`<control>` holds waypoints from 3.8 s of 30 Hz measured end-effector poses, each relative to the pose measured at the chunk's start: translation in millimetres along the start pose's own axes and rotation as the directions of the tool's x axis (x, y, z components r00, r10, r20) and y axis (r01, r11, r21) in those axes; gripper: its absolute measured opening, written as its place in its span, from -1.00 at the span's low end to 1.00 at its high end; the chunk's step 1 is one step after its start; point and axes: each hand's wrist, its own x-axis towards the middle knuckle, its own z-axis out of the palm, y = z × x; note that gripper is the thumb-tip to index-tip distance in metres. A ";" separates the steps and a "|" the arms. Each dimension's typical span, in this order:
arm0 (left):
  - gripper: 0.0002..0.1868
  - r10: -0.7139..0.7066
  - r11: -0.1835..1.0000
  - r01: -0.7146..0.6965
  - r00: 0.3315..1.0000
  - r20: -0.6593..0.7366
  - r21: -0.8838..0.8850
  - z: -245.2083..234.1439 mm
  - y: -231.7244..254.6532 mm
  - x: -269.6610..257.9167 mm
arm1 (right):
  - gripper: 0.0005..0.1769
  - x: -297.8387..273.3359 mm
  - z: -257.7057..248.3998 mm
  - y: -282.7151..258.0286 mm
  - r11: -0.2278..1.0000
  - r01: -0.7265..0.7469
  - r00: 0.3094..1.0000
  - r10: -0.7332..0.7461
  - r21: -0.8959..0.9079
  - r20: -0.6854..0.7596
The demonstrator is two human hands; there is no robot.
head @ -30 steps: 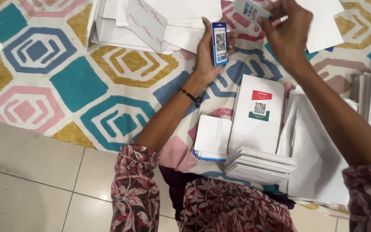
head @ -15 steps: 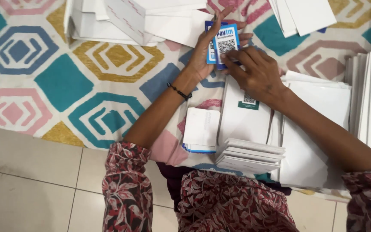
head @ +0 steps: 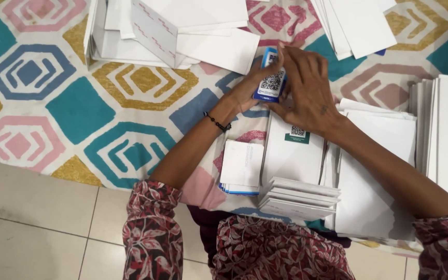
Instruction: The person sits on a patterned floor and assembles small paper kits by inserting Paytm UPI cards and QR code sheets into white envelopes. They handle the items one at a time, stacking completed envelopes and occasionally adjusting the piles.
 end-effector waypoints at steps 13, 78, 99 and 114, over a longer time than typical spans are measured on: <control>-0.36 0.323 0.928 -0.304 0.945 -0.059 0.216 27.3 18.3 -8.5 | -0.13 10.7 -42.7 -9.4 0.954 -0.207 0.976 0.215 0.216 -0.017; -0.65 0.863 -0.027 0.730 0.362 -0.353 0.683 -209.0 200.6 -148.0 | -0.80 11.6 -39.9 -0.3 0.808 -0.481 0.840 0.313 0.341 0.444; -0.46 0.801 0.029 0.201 0.581 -0.143 0.979 -46.6 93.8 27.0 | -0.71 4.5 -28.0 67.9 0.859 -0.482 0.869 0.443 0.172 0.220; 0.35 0.763 0.454 -0.160 0.577 -0.290 0.876 -127.0 63.9 27.7 | -0.40 3.9 -17.1 52.4 0.703 -0.521 0.853 0.396 0.485 0.341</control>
